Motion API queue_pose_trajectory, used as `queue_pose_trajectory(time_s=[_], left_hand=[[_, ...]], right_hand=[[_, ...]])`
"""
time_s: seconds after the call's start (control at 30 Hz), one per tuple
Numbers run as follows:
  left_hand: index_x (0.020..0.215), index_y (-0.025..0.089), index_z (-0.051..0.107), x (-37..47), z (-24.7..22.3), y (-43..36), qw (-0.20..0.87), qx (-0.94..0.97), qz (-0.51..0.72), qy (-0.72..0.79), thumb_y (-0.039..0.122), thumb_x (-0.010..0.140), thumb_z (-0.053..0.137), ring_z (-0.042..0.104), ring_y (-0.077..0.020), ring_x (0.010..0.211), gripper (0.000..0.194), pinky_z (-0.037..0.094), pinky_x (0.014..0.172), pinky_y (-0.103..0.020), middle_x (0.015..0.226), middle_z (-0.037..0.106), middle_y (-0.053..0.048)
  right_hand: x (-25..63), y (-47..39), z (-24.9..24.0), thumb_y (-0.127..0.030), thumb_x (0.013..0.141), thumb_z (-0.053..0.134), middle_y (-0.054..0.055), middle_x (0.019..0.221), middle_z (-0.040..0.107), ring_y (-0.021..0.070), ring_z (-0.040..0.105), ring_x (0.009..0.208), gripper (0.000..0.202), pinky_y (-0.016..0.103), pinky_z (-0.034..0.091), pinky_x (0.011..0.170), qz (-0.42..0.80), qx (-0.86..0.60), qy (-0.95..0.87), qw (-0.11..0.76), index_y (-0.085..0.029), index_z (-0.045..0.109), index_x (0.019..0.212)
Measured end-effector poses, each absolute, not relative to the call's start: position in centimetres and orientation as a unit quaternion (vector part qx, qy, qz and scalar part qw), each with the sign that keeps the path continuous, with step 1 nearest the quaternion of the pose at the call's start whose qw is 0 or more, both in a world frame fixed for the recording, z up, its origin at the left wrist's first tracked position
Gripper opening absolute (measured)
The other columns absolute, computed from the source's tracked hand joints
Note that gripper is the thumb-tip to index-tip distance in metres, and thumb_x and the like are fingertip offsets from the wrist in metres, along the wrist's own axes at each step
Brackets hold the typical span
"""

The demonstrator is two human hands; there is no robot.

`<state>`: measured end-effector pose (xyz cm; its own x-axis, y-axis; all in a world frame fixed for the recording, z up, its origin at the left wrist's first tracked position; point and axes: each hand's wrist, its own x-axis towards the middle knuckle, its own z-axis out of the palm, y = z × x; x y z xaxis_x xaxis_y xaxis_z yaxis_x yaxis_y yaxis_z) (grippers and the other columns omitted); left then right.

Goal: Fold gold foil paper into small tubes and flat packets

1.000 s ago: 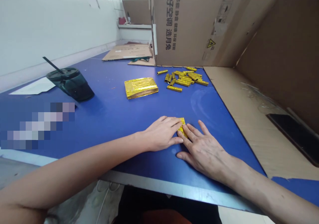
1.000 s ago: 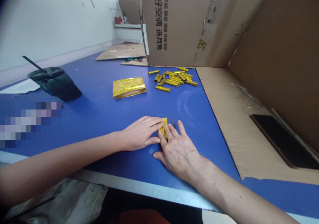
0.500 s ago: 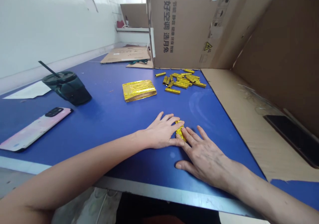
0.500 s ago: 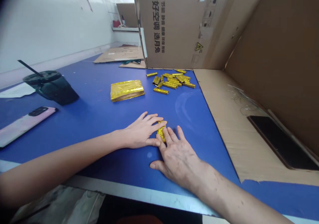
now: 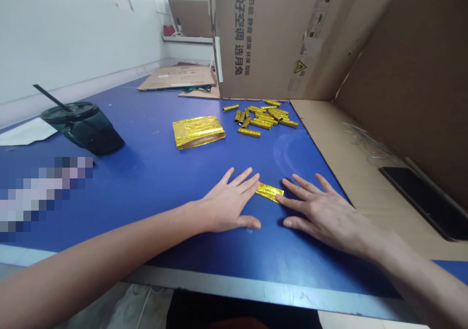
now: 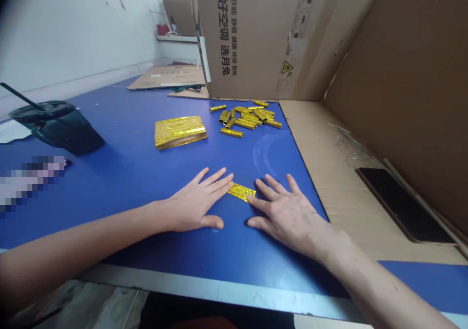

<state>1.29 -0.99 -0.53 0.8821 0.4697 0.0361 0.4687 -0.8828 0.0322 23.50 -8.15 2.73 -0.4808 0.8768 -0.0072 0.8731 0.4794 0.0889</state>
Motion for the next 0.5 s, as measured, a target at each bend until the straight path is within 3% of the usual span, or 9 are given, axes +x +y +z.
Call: queue_pose_trajectory(time_s=[0.27, 0.4, 0.5], left_hand=[[0.135, 0.013, 0.023, 0.4, -0.7, -4.2, 0.054, 0.980, 0.035, 0.186, 0.074, 0.071, 0.026, 0.015, -0.0276, 0.131, 0.089, 0.007, 0.104, -0.050, 0.140, 0.026, -0.015], [0.134, 0.012, 0.025, 0.6, -0.7, -4.3, 0.062, 0.979, 0.040, 0.191, 0.073, 0.071, 0.028, 0.020, -0.0285, 0.130, 0.088, 0.009, 0.104, -0.049, 0.139, 0.026, -0.017], [0.134, 0.012, 0.025, 0.7, -0.7, -4.2, 0.066, 0.977, 0.050, 0.195, 0.070, 0.073, 0.032, 0.023, -0.0296, 0.129, 0.085, 0.010, 0.103, -0.050, 0.138, 0.028, -0.018]], right_hand=[[24.5, -6.7, 2.3, -0.044, 0.083, 0.043, 0.009, 0.135, 0.039, 0.0319, 0.029, 0.125, 0.040, 0.062, 0.023, 0.094, 0.059, 0.537, 0.840, 0.045, -0.031, 0.050, 0.120], [22.5, -7.6, 2.4, -0.042, 0.084, 0.043, 0.012, 0.134, 0.040, 0.0299, 0.031, 0.125, 0.045, 0.060, 0.021, 0.097, 0.050, 0.554, 0.831, 0.010, -0.019, 0.050, 0.122], [20.7, -8.6, 2.4, -0.051, 0.083, 0.038, 0.016, 0.133, 0.039, 0.0244, 0.034, 0.124, 0.061, 0.051, 0.023, 0.102, -0.025, 0.507, 0.861, -0.018, -0.012, 0.038, 0.130]])
